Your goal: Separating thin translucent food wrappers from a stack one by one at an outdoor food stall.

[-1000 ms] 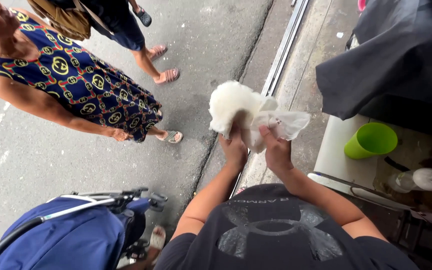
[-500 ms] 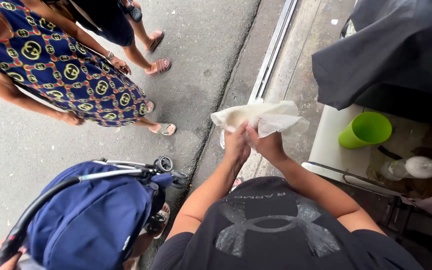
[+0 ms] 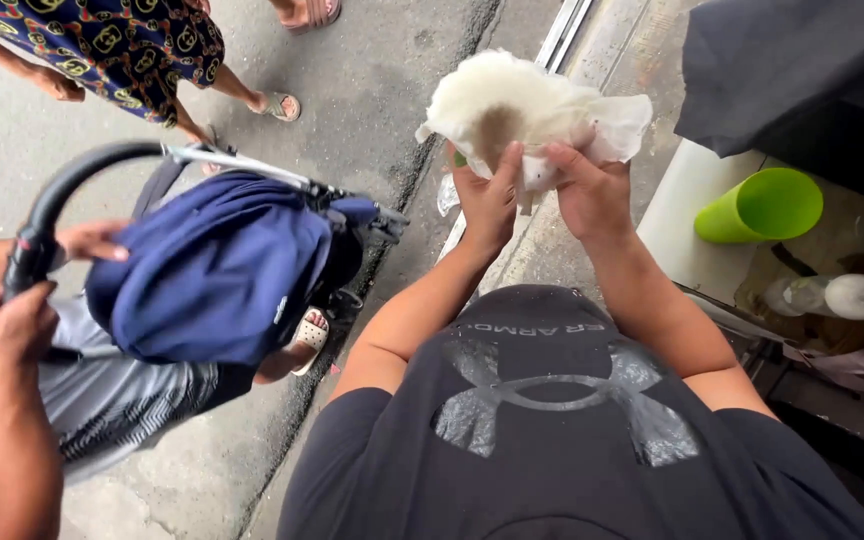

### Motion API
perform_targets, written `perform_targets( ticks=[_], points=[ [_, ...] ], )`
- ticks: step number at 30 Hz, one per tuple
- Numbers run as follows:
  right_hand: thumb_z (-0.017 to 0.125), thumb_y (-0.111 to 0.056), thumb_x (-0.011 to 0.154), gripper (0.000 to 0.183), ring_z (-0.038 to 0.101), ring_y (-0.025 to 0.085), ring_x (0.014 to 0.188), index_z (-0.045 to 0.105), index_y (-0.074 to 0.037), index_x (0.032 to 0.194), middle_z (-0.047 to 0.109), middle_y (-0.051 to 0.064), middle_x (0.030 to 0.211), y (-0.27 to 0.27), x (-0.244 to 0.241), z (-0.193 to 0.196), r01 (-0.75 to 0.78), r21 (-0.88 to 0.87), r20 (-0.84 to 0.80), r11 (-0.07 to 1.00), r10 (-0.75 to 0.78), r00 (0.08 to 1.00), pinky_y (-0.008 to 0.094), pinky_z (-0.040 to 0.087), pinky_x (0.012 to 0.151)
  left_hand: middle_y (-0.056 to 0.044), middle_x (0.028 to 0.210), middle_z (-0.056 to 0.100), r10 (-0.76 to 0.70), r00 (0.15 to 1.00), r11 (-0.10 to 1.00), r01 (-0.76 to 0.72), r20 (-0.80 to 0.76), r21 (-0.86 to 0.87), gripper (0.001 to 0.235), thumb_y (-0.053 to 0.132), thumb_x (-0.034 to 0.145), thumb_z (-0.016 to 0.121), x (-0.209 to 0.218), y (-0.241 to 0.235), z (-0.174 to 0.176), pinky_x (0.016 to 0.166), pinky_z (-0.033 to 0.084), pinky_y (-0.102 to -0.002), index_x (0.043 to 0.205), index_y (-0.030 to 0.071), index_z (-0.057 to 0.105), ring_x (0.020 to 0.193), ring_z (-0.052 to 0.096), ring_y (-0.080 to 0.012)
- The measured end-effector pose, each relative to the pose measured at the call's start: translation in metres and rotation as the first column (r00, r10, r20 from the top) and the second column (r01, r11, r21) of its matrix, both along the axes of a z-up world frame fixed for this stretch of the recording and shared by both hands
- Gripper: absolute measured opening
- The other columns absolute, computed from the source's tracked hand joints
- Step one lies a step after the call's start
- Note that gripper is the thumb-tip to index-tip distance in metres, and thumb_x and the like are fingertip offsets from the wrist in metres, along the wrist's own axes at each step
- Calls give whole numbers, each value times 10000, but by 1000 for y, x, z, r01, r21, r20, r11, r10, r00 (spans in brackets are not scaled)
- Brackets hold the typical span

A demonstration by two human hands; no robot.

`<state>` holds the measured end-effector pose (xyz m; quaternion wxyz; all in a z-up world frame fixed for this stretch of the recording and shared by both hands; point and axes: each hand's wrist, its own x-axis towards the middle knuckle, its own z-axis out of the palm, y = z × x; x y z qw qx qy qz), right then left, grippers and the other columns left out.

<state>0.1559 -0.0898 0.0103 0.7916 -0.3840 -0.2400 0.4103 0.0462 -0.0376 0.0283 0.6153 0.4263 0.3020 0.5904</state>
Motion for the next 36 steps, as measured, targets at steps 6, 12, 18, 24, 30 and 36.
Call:
perform_targets(
  ticks=[6, 12, 18, 24, 30, 36],
  points=[
    [686, 103, 937, 386, 711, 182, 1025, 653, -81, 1274, 692, 32, 1043, 3, -1, 1, 14, -47, -151, 999, -21, 988, 449, 635, 960, -29, 1268, 669, -16, 1000, 1000, 16, 10, -24, 585, 30, 970, 722, 3, 1, -10, 997, 541, -370, 1475, 178, 465, 1140, 610, -98],
    [701, -22, 977, 373, 715, 163, 1051, 620, -121, 1328, 715, 10, 1116, -3, -18, 58, 17, -51, -14, 999, -18, 1000, 408, 649, 958, -40, 1327, 642, -54, 996, 997, 58, -68, 55, 611, 36, 992, 691, 4, 4, -19, 1043, 522, -381, 1523, 173, 420, 1187, 591, -102],
    [762, 58, 912, 463, 629, 122, 1095, 605, -34, 1337, 689, 35, 1173, 3, -32, 43, 112, -107, 195, 988, -89, 977, 358, 583, 1000, -118, 1314, 636, -5, 978, 969, 56, -208, 241, 586, 22, 966, 697, 2, -2, -29, 1060, 494, -422, 1477, 120, 428, 1231, 567, -150],
    [671, 74, 944, 272, 724, 125, 719, 657, -79, 1169, 727, 67, 870, 3, -28, 58, 164, -76, 173, 984, -149, 974, 282, 646, 733, -81, 1307, 649, 19, 996, 969, 3, -85, 248, 575, 25, 974, 694, 6, 0, -35, 1077, 478, -415, 1481, 107, 436, 1210, 589, -137],
    [643, 103, 976, 488, 655, 232, 1185, 541, -123, 1397, 676, 81, 1244, 5, -30, 15, 224, 29, 7, 974, -224, 975, 492, 543, 1052, -48, 1319, 643, 8, 998, 992, -16, 63, 129, 673, -43, 947, 693, 14, -1, -34, 1048, 502, -394, 1533, 140, 417, 1204, 608, -135],
    [633, 95, 992, 524, 629, 286, 1282, 513, -136, 1447, 657, 98, 1345, 5, -35, 13, 243, 77, -115, 967, -234, 965, 537, 530, 1100, -40, 1310, 653, 21, 987, 1000, -17, 162, -26, 724, -67, 931, 701, 18, -15, -3, 1022, 537, -417, 1548, 175, 412, 1168, 639, -158]
  ],
)
